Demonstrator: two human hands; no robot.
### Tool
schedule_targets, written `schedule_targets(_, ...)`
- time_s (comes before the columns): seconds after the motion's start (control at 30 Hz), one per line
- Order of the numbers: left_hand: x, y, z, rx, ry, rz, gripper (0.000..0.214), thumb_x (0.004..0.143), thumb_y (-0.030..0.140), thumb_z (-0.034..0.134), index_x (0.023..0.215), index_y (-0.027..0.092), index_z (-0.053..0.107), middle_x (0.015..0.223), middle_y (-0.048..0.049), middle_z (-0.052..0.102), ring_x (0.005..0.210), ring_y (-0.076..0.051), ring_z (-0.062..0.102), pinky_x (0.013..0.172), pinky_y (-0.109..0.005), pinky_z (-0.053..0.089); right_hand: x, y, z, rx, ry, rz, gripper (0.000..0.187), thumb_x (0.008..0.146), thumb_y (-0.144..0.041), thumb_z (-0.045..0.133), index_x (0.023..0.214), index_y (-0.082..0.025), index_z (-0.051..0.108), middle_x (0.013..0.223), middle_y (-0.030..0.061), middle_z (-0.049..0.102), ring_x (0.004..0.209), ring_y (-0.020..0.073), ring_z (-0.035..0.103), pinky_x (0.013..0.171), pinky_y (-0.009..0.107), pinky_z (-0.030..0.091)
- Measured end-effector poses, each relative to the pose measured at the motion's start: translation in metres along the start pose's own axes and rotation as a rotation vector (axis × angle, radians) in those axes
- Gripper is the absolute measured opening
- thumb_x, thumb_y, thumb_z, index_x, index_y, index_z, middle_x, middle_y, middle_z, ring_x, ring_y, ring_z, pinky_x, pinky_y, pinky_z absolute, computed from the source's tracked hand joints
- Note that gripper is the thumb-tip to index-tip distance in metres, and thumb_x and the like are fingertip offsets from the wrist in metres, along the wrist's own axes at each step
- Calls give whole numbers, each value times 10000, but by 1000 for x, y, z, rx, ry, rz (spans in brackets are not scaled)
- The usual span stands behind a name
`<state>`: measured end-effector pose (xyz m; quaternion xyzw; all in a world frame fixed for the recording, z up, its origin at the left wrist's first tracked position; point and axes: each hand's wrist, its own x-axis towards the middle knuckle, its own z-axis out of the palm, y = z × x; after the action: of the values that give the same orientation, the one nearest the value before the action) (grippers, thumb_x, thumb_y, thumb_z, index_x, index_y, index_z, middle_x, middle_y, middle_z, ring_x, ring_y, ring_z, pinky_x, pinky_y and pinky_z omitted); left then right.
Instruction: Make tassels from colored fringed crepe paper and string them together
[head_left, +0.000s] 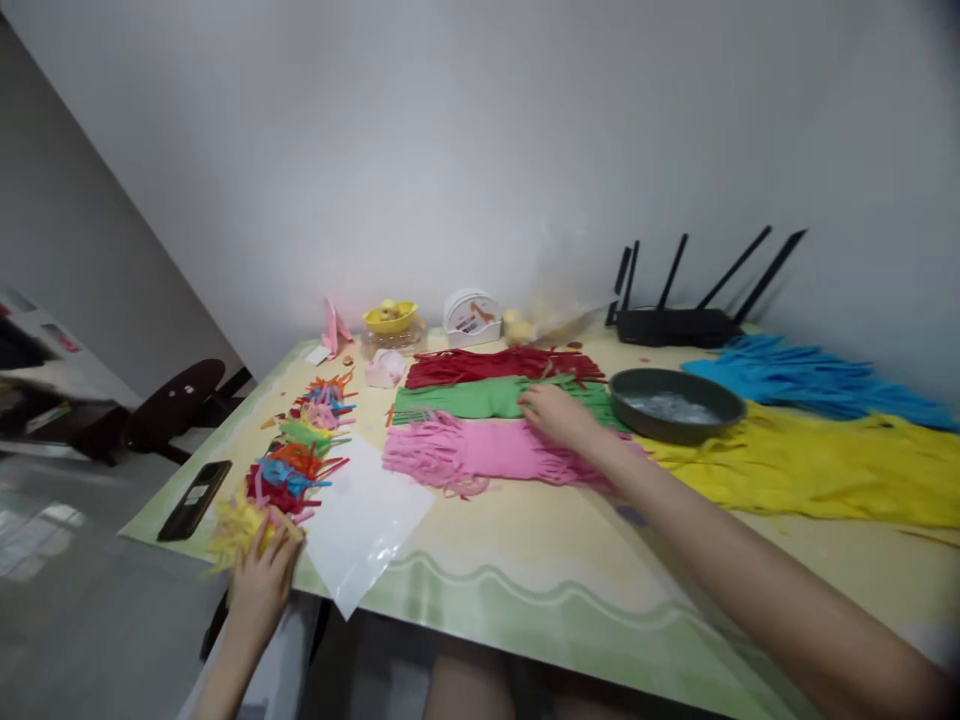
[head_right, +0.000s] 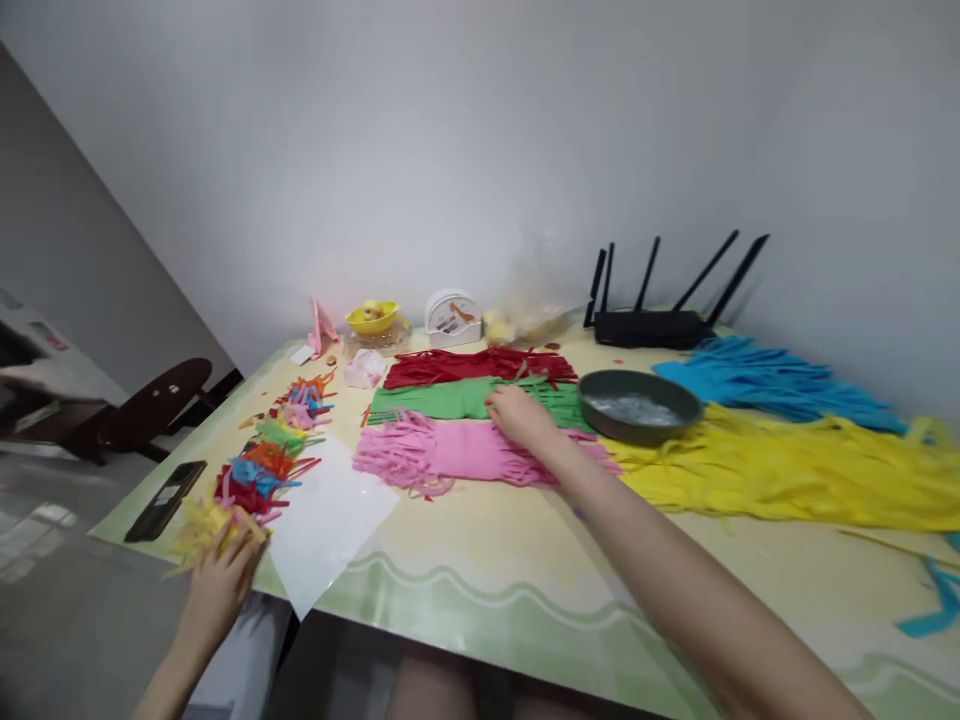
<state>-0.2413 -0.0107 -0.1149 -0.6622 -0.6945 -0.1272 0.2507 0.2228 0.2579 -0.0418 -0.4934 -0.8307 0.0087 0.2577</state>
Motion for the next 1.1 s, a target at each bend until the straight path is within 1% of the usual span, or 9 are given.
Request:
schedule_targets(0.17,-15,45,-23,86,86,-47,339,853,225,433,1011,300,723,1145,-61,699,1082,-360,594,819,-532,453,30,7,24,-52,-155,27,229,899,-281,601,1037,-99,621,1073,94,628,985,200,607,875,404,497)
schedule_targets(0.27,10,80,-45,-108,101,-21,265,825,275,492,938,306,730,979,-57,741,917,-318,638,722,-457,476,35,14,34,-19,-175,65,256,914,-308,581,1085,-119,608,1104,94,617,968,193,612,849,390,518)
schedule_targets(0.43,132,172,-52,-683,15,242,269,851,213,508,1030,260,703,1051,-77,714,990,-244,628,896,-390,478,37,26,37,55,-170,132,273,910,-307,589,1092,-104,605,1094,104,617,950,191,618,830,372,525)
schedule_targets(0.5,192,216,-35,-898,-106,322,259,841,192,520,1015,227,708,1071,-101,709,1028,-248,625,942,-402,462,39,29,36,52,-181,152,272,914,-309,582,1102,-114,601,1103,101,614,951,189,616,830,375,527)
schedule_targets(0.57,242,255,-8,-918,-150,352,274,801,147,554,1021,216,703,1127,-99,692,1077,-239,610,981,-389,443,42,30,35,32,-198,165,264,920,-314,572,1107,-129,600,1108,90,614,953,188,615,830,380,526)
schedule_targets(0.67,288,293,35,-870,-234,370,266,706,91,633,942,180,714,1097,-112,695,1041,-239,625,964,-355,451,46,32,33,-18,-237,174,267,921,-318,569,1107,-129,599,1105,89,615,955,189,615,834,389,524)
schedule_targets(0.83,308,307,72,-744,-320,353,172,718,202,681,869,128,716,955,-140,701,952,-265,636,883,-347,462,53,41,29,-18,-251,160,248,923,-337,564,1057,-134,614,1037,62,637,899,171,627,806,374,531)
schedule_targets(0.97,313,307,75,-676,-328,301,161,774,259,634,842,144,725,908,-127,703,893,-242,639,833,-316,457,55,44,17,8,-186,118,207,928,-306,553,976,-127,644,962,58,668,878,172,634,826,366,510)
schedule_targets(1.1,324,308,69,-628,-247,164,211,823,169,513,820,150,724,886,-138,710,898,-237,635,838,-317,437,40,22,13,-7,-42,66,265,958,-250,459,1086,-102,638,1177,170,615,1155,265,519,1015,418,374)
